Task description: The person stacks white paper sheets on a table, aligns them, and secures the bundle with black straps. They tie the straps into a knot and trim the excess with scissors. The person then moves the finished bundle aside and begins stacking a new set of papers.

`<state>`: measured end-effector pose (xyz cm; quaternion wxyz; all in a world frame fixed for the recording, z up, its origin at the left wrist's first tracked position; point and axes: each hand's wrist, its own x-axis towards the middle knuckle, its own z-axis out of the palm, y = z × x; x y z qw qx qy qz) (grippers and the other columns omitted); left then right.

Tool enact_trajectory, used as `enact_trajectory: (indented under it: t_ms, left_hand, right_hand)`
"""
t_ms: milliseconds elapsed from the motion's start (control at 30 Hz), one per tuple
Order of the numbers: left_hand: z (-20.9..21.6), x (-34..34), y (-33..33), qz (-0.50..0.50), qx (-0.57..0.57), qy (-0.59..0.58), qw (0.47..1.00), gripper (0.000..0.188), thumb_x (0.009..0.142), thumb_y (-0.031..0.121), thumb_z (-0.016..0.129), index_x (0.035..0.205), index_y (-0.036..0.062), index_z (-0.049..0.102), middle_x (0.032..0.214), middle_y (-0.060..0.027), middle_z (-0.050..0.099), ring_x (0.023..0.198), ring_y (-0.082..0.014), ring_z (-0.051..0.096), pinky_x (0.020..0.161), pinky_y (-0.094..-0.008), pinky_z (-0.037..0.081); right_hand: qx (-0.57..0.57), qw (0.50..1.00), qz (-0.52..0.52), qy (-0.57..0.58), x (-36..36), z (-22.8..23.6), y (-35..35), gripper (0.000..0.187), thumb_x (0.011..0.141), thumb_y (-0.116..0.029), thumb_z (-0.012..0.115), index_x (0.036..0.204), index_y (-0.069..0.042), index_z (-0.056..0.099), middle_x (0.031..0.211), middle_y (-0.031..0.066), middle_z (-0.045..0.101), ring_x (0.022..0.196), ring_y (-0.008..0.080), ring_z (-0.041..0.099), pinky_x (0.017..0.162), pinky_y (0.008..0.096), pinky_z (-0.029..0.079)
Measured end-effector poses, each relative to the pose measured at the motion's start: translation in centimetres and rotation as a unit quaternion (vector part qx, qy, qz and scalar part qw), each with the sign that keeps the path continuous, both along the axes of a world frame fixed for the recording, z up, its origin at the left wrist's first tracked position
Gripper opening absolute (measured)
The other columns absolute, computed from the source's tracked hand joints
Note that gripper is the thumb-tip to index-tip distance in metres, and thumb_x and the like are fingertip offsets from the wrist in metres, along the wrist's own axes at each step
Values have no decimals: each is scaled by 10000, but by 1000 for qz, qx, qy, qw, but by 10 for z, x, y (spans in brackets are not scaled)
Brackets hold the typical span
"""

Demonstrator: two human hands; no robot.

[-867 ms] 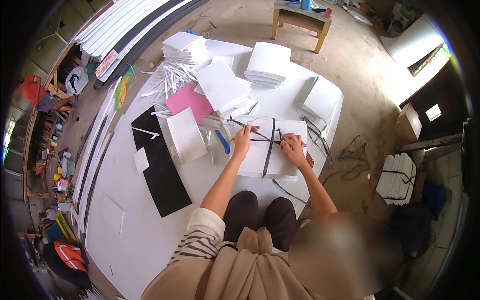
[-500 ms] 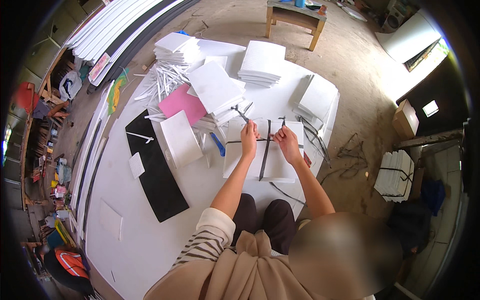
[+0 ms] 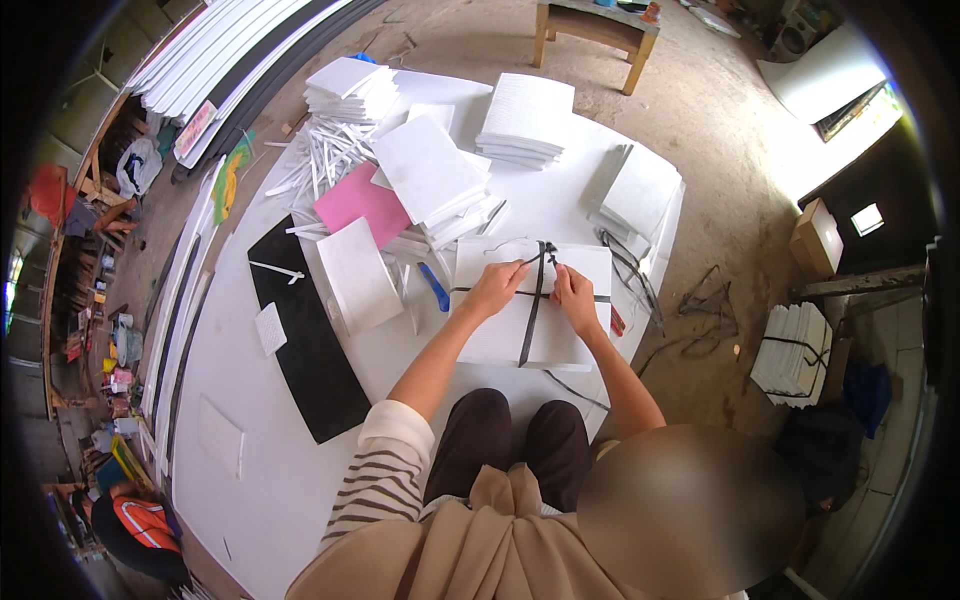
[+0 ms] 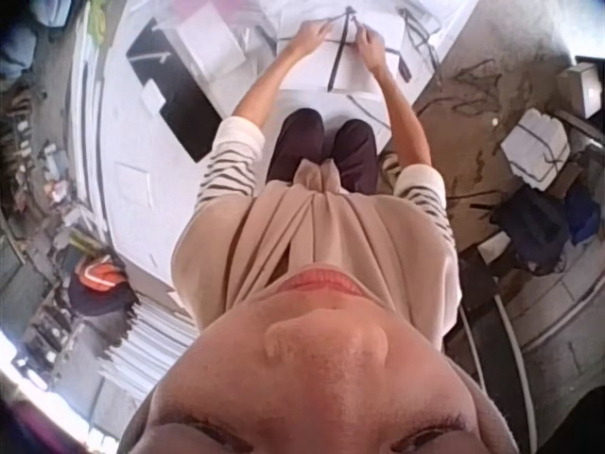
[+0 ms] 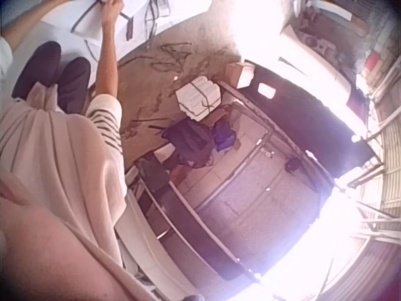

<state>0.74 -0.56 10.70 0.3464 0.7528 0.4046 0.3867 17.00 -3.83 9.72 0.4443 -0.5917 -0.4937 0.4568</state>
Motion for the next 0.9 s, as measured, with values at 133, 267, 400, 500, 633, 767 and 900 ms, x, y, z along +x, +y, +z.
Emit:
enact_trajectory:
  t_ms: [133,267,400,500,633,767,900]
  left_hand:
    - [-6,-3,2,-5,35,35,999,315,851,215,468,857,-92,536,671,-219,540,588,-354,528,543,-371,409]
    - [-1,-1,-8,35,39,90,995,269,822,206,498,915,-47,506,652,-200,554,611,-344,551,543,-402,422]
    - [26,-3,-19,71,-90,183,976,229,799,210,523,899,11,473,612,-185,555,589,-329,558,521,-413,427]
    - [20,-23,-23,90,88,272,954,220,754,211,591,843,44,480,624,-136,502,591,-290,556,538,-380,446]
    - [23,-47,-30,29,112,365,924,240,727,230,616,815,32,514,723,-103,528,644,-266,571,571,-361,463]
    - [25,-38,-37,-12,-129,232,964,201,768,224,581,803,32,530,799,-62,598,590,-172,553,517,-281,441]
    - [14,-4,-47,84,-349,-110,927,185,800,226,554,780,43,566,769,-16,618,529,-76,475,493,-218,401]
  right_hand:
    - [30,993,19,-117,-5,12,-8,291,873,-208,429,716,31,481,501,115,427,446,182,433,472,311,375]
    - [140,970,68,-185,-11,12,-9,226,854,-155,441,710,18,424,586,196,447,522,322,439,519,368,370]
    - [124,970,75,-194,-9,9,-18,179,854,-138,430,748,5,411,646,212,459,606,377,457,560,394,373]
    - [126,972,82,-182,-19,10,-14,187,863,-152,418,757,3,412,648,207,459,616,379,462,570,395,374]
    - [136,972,73,-179,-16,4,-16,258,885,-213,391,738,-2,396,619,173,445,567,303,450,555,361,374]
    - [139,974,52,-169,-15,-4,-15,283,893,-236,383,731,-5,389,603,143,443,527,238,441,535,334,376]
    - [128,978,43,-157,-14,-5,-15,273,891,-232,381,747,-1,400,607,157,432,542,264,437,549,346,380]
